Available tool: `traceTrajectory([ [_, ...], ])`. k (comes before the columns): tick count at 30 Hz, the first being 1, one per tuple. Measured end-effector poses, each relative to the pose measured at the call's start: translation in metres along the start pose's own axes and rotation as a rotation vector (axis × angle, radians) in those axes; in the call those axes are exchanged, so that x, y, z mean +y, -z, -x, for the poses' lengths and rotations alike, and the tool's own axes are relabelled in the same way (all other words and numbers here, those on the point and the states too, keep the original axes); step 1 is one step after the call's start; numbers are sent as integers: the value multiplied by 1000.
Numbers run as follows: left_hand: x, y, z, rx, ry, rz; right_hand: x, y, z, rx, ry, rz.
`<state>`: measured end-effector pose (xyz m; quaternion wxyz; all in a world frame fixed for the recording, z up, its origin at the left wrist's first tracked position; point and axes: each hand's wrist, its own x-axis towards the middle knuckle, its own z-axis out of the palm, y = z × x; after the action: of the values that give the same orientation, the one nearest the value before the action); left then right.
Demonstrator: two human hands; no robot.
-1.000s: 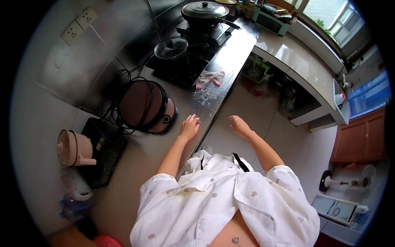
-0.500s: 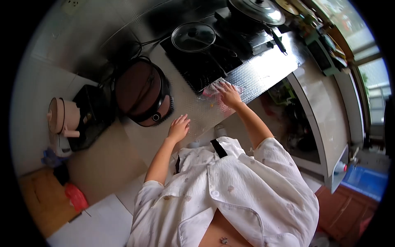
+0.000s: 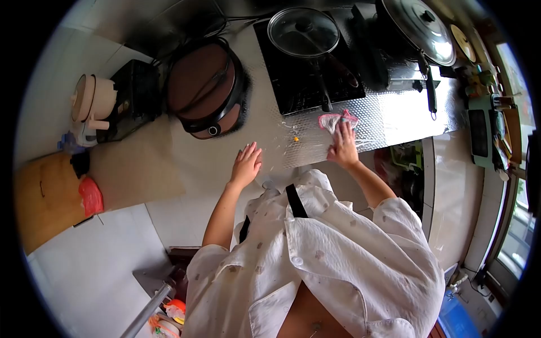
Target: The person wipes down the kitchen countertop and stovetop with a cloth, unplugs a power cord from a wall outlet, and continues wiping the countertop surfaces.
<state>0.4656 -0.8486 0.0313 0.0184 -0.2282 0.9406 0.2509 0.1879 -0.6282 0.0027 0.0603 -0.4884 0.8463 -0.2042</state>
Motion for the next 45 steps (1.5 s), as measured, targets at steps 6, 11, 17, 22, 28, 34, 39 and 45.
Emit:
traceTrajectory([
  [6,-15,2,46,115,173,61,-163,-37,-40,-347,394,-55],
  [11,-25,8,79,215,427,70,-216,-116,-59,-259,647,8],
  [17,-28,-4,56,326,388,-12,-116,-59,-37,-289,450,6],
  [22,-17,-4,26,320,251,-64,-38,-23,-22,-42,83,-61],
  [28,-20,-3,26,244,174,-55,-111,-45,-46,-28,46,-96],
  [34,-30,8,37,264,223,68,-179,-97,-53,-90,461,-160],
  [39,-25,5,20,317,229,92,-140,-84,-51,-72,445,-600],
  [45,12,-7,-28,251,375,565,-149,-54,-52,-407,-229,-851],
])
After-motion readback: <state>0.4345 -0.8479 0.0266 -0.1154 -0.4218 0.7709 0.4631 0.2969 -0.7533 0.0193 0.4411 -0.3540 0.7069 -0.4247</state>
